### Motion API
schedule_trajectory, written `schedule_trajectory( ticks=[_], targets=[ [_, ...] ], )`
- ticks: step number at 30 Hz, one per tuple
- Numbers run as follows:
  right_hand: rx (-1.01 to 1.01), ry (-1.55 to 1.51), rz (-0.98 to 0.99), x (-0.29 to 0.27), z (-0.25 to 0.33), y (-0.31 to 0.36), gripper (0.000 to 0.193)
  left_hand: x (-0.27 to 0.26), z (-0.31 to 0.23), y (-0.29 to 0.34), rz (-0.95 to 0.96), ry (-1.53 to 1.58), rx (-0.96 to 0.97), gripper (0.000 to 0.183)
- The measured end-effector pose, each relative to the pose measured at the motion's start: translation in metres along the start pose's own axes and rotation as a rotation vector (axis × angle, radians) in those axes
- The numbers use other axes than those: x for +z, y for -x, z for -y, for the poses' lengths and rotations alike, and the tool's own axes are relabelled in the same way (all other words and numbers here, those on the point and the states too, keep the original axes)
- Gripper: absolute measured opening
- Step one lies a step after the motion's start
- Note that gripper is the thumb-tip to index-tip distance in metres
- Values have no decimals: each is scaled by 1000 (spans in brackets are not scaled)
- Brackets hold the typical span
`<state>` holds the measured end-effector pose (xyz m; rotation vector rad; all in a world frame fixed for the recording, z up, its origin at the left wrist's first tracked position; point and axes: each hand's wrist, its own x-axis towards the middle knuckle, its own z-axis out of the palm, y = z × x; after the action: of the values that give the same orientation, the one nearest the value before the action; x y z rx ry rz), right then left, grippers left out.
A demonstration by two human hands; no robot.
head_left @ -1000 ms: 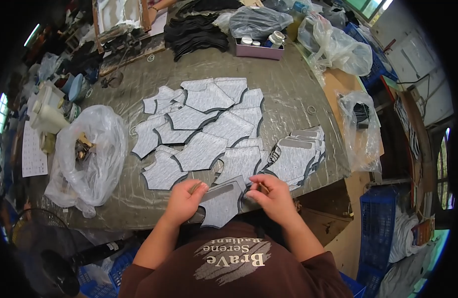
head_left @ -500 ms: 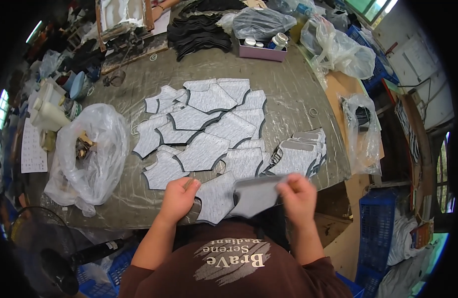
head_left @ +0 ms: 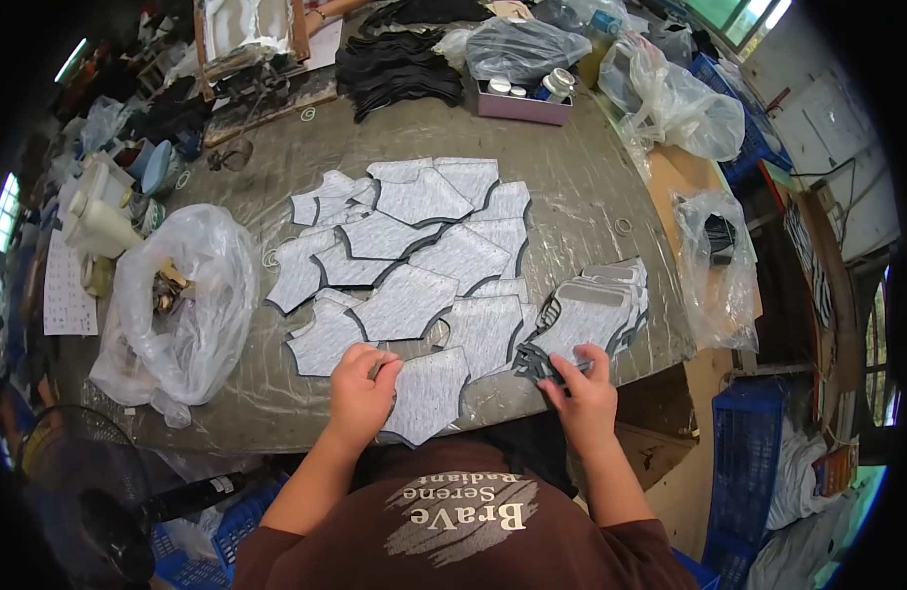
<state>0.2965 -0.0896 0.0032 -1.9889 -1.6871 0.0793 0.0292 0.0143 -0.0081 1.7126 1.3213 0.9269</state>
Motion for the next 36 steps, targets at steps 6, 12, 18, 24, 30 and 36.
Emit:
schedule_trajectory(
  ticks=[6,12,18,24,30,36],
  targets=[
    [25,9,-62,-7,-39,-38,32,1,1,-1,98,366,-268,7],
    [8,45,-51,-17,-45,-49,31,-4,6,0,207,359,-380,10],
    [96,129,-107,-15,-18,-40,28,-4,9,-6,73,98,-115,12],
    [-233,-280,105,24,30,-22,30,-2,-13,0,334,-159,206,22],
    [-190,-249,292,37,68,-5,25,-18,-19,-1,390,217,-164,36],
    [-30,-766,335,42,84,-26,14,-16,-20,14,383,-190,363,52]
  ],
)
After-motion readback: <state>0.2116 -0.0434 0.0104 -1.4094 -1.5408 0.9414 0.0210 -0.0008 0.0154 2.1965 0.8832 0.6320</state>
